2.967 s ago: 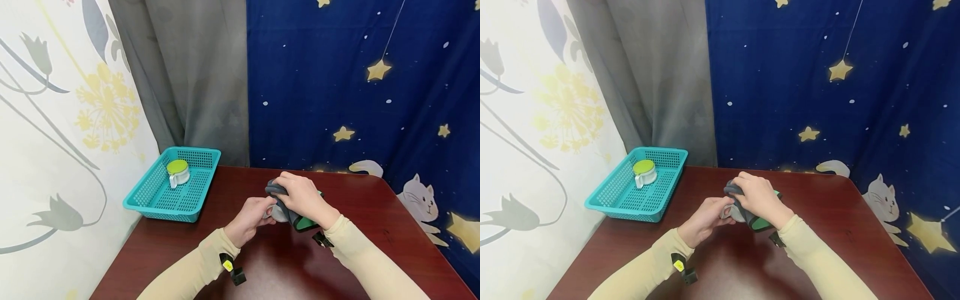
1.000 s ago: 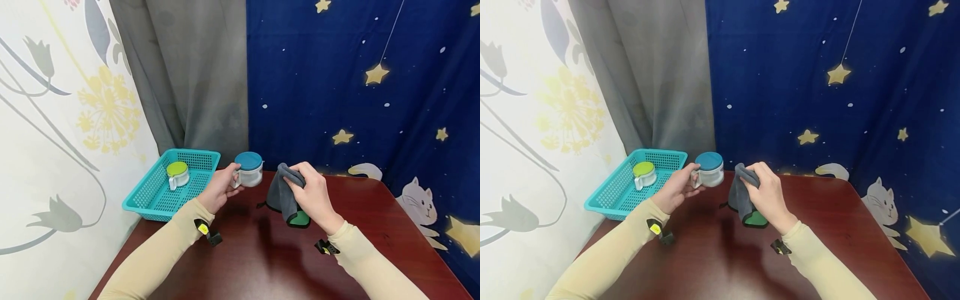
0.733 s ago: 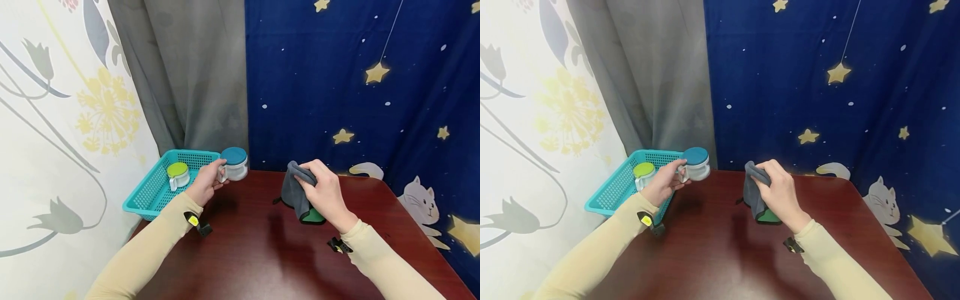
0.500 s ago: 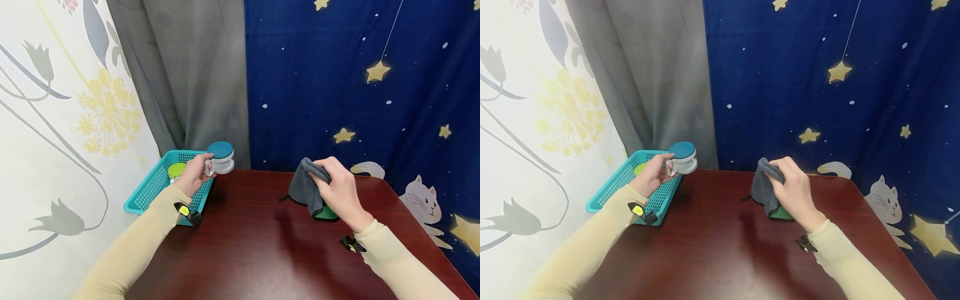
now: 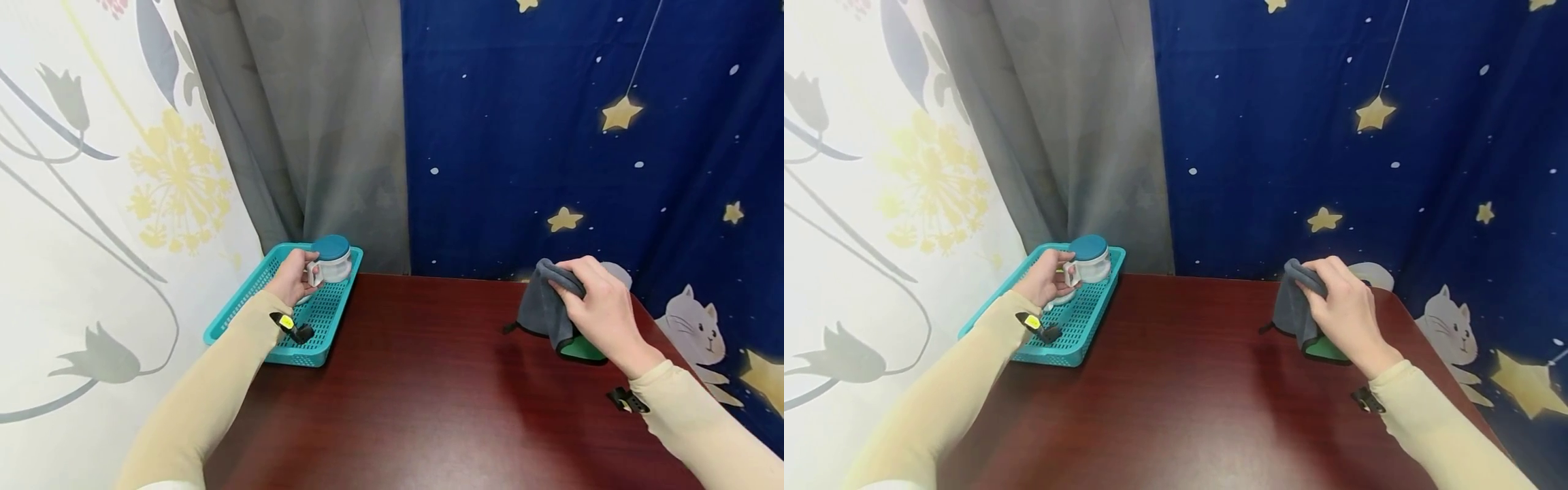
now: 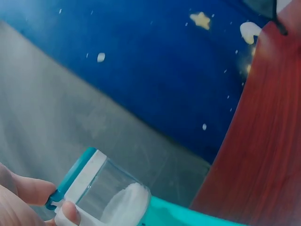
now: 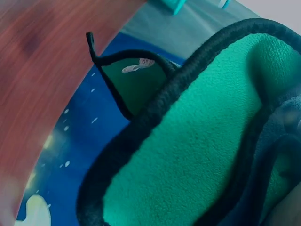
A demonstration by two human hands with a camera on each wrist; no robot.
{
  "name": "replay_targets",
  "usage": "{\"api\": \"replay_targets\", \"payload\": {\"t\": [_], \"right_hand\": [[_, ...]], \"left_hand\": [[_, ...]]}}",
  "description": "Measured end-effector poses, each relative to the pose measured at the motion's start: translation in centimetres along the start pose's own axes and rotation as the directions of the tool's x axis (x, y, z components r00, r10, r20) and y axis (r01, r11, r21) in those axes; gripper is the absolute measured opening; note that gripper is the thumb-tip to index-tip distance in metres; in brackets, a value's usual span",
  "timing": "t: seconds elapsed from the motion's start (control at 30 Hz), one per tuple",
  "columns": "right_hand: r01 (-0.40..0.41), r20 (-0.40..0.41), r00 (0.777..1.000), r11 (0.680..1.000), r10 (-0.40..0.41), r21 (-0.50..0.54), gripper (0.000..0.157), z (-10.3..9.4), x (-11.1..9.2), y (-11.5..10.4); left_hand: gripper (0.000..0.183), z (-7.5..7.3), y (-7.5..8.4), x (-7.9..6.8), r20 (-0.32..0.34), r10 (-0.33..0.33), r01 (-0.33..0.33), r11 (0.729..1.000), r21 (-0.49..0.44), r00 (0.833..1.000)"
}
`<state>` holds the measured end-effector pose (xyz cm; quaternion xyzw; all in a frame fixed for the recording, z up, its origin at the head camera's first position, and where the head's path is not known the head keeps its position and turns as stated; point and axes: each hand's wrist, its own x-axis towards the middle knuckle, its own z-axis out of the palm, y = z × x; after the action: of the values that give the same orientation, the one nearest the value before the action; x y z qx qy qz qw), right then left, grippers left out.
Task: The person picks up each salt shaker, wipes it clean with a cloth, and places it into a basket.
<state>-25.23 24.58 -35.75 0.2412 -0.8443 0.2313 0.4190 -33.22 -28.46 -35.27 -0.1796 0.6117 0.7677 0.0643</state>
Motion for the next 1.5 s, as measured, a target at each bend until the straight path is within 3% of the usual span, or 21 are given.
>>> {"api": "replay_targets", "payload": {"t": [0.2,0.43,0.63,0.73,0.87,1.03,1.13,1.3,1.5], "right_hand": [[-0.044,0.049,0.998,0.996,0.048,-0.077,0.027,-1.0,-0.9,2.3],[-0.084,0.131,0.986,0.987,0.102,-0.135,0.023,-2.5,-2.0,4.9],[-0.133,0.176,0.971,0.975,0.165,-0.176,0.022,-3.4,-3.6,7.2],[-0.177,0.208,0.954,0.967,0.214,-0.181,0.020,-3.7,-4.4,8.2],[-0.270,0.272,0.911,0.947,0.310,-0.174,0.023,-4.2,-5.5,9.5],[-0.385,0.367,0.825,0.903,0.429,-0.189,0.028,-4.6,-6.8,11.2],[-0.393,0.416,0.793,0.896,0.445,-0.210,0.027,-4.4,-7.7,12.2],[-0.359,0.478,0.770,0.906,0.423,-0.223,0.022,-3.4,-9.7,13.8],[-0.388,0.553,0.700,0.890,0.453,-0.238,0.028,-2.1,-11.7,15.3]], "left_hand": [[0.011,-0.9,-0.5,2.1,-0.013,-0.036,0.036,0.997,-0.062,0.999],[0.011,-1.5,-1.3,3.7,-0.075,-0.099,0.097,0.995,-0.025,0.992],[0.010,-1.8,-2.4,5.4,-0.010,-0.123,0.123,0.992,0.017,0.992],[0.007,-2.2,-3.1,6.4,-0.008,-0.129,0.129,0.991,0.025,0.992],[0.013,-2.8,-3.9,7.3,-0.020,-0.143,0.144,0.989,0.036,0.990],[0.013,-3.6,-4.5,7.9,-0.025,-0.158,0.159,0.986,0.045,0.987],[0.010,-4.0,-4.6,7.9,-0.034,-0.165,0.167,0.984,0.060,0.986],[0.008,-4.3,-4.8,8.0,-0.021,-0.177,0.178,0.981,0.078,0.984],[0.011,-4.4,-5.3,8.4,-0.012,-0.188,0.188,0.973,0.132,0.982]]}}
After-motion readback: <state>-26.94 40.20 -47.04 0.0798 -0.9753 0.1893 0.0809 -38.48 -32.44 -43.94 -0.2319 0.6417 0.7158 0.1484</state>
